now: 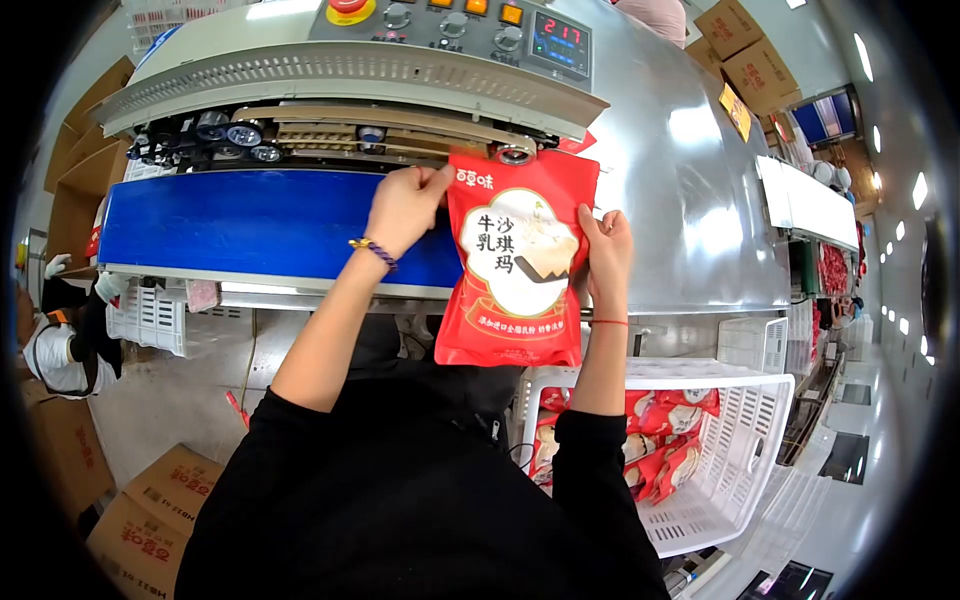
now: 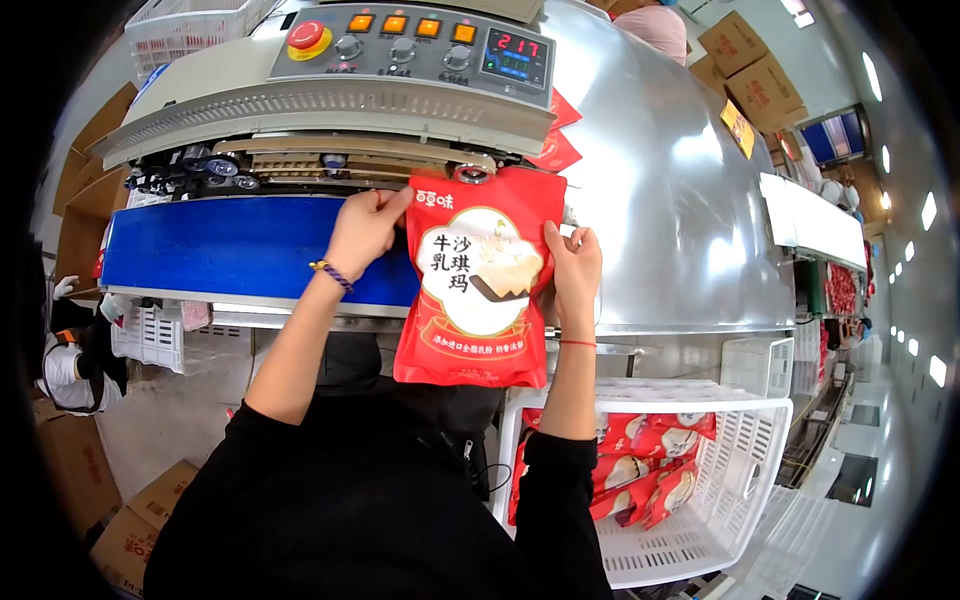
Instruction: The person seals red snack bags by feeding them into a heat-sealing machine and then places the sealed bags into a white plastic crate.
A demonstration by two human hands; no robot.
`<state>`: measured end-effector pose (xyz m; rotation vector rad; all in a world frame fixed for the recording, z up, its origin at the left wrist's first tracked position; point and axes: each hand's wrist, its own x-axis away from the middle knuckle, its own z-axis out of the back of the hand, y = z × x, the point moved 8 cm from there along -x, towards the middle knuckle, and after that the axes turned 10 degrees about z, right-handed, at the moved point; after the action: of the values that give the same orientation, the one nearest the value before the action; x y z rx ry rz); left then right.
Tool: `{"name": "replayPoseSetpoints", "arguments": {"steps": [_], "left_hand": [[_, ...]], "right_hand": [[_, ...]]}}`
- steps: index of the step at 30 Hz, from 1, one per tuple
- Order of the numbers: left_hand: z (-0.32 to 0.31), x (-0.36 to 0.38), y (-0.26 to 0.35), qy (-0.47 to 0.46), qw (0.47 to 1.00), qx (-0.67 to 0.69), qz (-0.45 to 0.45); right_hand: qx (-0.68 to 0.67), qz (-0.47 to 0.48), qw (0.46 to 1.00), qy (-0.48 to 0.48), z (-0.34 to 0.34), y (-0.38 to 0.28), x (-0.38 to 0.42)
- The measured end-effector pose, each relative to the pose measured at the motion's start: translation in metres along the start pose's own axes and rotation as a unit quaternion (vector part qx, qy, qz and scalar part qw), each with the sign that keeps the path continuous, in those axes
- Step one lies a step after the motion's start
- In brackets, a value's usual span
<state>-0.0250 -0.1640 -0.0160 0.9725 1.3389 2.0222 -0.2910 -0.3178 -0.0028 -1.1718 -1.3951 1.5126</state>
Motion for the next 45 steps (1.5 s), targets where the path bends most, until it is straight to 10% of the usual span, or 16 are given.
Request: {"name": "replayPoseSetpoints", "arguments": {"steps": [7,12,17,23,24,29,35,40,43,45], "left_hand": [[0.088,0.102,0.035,0.164,0.967,-0.056,-0.186],[0.050,0.177,0.072,-0.007,0.961,0.006,-0.276],[-0.028,0.193,0.070,-0.208,0.941,-0.013,-0.266],[-0.079,0.200,0.068,-0.289,0.929,-0.045,-0.226],[-0.081,0.202,0.066,-0.297,0.926,-0.057,-0.227],[-0.079,0.190,0.050,-0.307,0.936,-0.053,-0.164],[-0.095,0.186,0.048,-0.410,0.883,-0.060,-0.219],[-0.111,0.221,0.057,-0.500,0.758,-0.079,-0.412],[-0.099,0.218,0.061,-0.562,0.798,-0.035,-0.214],[-0.075,0.197,0.061,-0.456,0.852,0.028,-0.255]], "right_hand": [[0.060,-0.052,0.994,-0.072,-0.048,0.006,0.012],[0.030,-0.065,0.968,-0.240,0.004,-0.042,0.082],[0.118,-0.288,0.940,-0.136,0.151,0.003,0.213],[0.368,-0.571,0.724,-0.116,0.222,0.173,0.391],[0.543,-0.361,0.744,-0.145,0.261,0.289,0.432],[0.510,-0.332,0.777,-0.162,0.212,0.205,0.387],[0.184,-0.265,0.936,-0.144,0.134,0.047,0.280],[-0.051,-0.266,0.879,-0.393,0.015,-0.066,0.231],[-0.180,-0.174,0.966,-0.064,-0.001,-0.105,0.215],[-0.261,0.041,0.963,-0.059,0.010,-0.087,0.201]]}}
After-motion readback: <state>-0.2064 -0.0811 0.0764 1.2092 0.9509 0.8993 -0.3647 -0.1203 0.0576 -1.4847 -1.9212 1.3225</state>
